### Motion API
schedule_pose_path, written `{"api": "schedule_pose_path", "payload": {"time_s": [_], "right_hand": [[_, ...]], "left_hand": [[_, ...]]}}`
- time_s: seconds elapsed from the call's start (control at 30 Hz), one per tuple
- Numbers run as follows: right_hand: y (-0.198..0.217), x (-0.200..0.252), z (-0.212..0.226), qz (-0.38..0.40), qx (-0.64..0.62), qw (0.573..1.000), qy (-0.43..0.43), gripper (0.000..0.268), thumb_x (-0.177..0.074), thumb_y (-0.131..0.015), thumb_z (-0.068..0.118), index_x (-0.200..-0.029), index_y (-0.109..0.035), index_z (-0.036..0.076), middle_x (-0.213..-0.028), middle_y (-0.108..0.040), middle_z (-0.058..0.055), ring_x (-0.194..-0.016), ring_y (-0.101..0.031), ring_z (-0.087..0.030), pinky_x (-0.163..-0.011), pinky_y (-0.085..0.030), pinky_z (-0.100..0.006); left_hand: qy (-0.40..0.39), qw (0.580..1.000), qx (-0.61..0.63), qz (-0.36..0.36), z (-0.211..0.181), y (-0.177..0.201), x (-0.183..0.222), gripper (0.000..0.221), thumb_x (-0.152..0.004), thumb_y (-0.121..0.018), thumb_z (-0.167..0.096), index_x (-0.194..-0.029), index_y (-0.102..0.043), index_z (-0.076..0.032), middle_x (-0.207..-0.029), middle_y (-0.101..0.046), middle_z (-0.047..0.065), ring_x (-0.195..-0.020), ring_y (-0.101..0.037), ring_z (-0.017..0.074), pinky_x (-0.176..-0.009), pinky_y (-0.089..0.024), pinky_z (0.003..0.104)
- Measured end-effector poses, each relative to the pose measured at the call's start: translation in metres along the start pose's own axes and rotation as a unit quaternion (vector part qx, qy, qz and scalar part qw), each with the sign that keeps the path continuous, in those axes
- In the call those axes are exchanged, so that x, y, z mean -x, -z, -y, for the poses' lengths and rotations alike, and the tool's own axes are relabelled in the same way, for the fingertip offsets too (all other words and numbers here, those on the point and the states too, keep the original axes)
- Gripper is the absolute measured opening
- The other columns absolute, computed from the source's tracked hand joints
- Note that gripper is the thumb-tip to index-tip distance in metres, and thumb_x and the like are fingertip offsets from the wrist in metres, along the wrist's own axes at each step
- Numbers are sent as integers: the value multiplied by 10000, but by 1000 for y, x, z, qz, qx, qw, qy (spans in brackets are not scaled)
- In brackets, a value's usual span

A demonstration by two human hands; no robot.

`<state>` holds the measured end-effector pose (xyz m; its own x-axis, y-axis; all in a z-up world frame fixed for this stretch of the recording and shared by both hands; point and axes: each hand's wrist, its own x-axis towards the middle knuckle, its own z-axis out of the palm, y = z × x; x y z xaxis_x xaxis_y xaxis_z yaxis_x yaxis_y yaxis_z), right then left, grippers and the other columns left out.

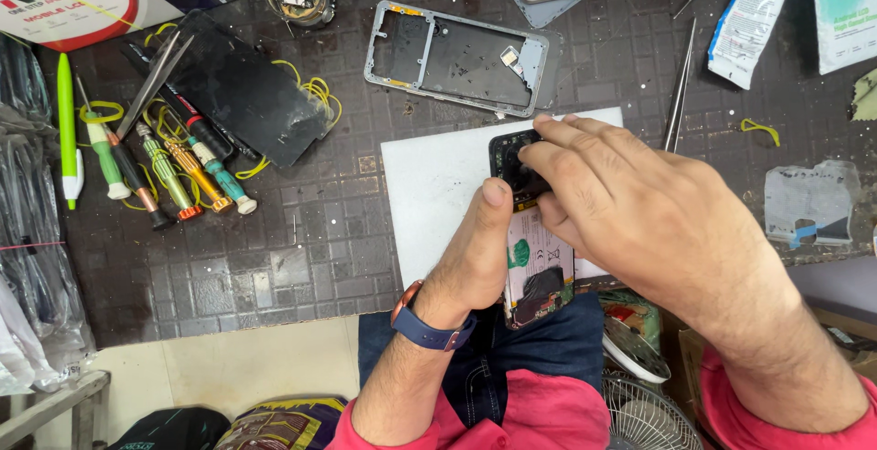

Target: The person disassembles a smartphone by prying open the back cover, removing the battery, detaching ribbon cables, and separating the screen assembly from the frame. The person uses a metal prying tool and tweezers to carefully remove internal components.

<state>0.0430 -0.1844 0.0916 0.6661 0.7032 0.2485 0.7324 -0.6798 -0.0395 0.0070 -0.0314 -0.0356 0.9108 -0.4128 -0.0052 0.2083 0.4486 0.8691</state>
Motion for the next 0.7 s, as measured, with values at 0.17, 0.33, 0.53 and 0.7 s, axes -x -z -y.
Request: {"api": "schedule_pose_path", "payload": {"time_s": [0.17,0.33,0.53,0.7], "right_hand": [[-5,1,-3,17,-57,998,-23,356,-828,-765,136,-1118,-599,13,-1125,-700,-109,-1129,-696,-256,-798,-578,-327],[-1,1,-5,-5,-52,999,9,364,-794,-786,139,-1087,-608,18,-1016,-700,-70,-994,-711,-234,-772,-572,-331],[-5,-1,3,-74,-21,997,4,354,-762,-794,100,-1054,-609,25,-1034,-707,-82,-953,-717,-240,-742,-568,-335],[-7,-3,2,-146,-1,989,1,303,-774,-768,-55,-1010,-585,0,-949,-720,-91,-850,-707,-236,-675,-551,-319]], "left_hand": [[-10,999,-36,-3,1,2,-1,970,-1038,-219,-788,-1342,-577,60,-1194,-678,155,-1118,-659,203,-964,-559,361],[3,1000,-12,-12,6,2,0,930,-1069,-229,-761,-1343,-570,60,-1207,-666,150,-1165,-642,204,-1018,-548,360],[42,992,117,-23,9,0,2,914,-1023,-286,-753,-1474,-480,18,-1333,-616,146,-1226,-618,222,-1057,-524,386],[68,976,204,-12,12,-1,0,955,-991,-274,-787,-1473,-459,16,-1302,-622,175,-1169,-639,278,-1006,-541,453]]}}
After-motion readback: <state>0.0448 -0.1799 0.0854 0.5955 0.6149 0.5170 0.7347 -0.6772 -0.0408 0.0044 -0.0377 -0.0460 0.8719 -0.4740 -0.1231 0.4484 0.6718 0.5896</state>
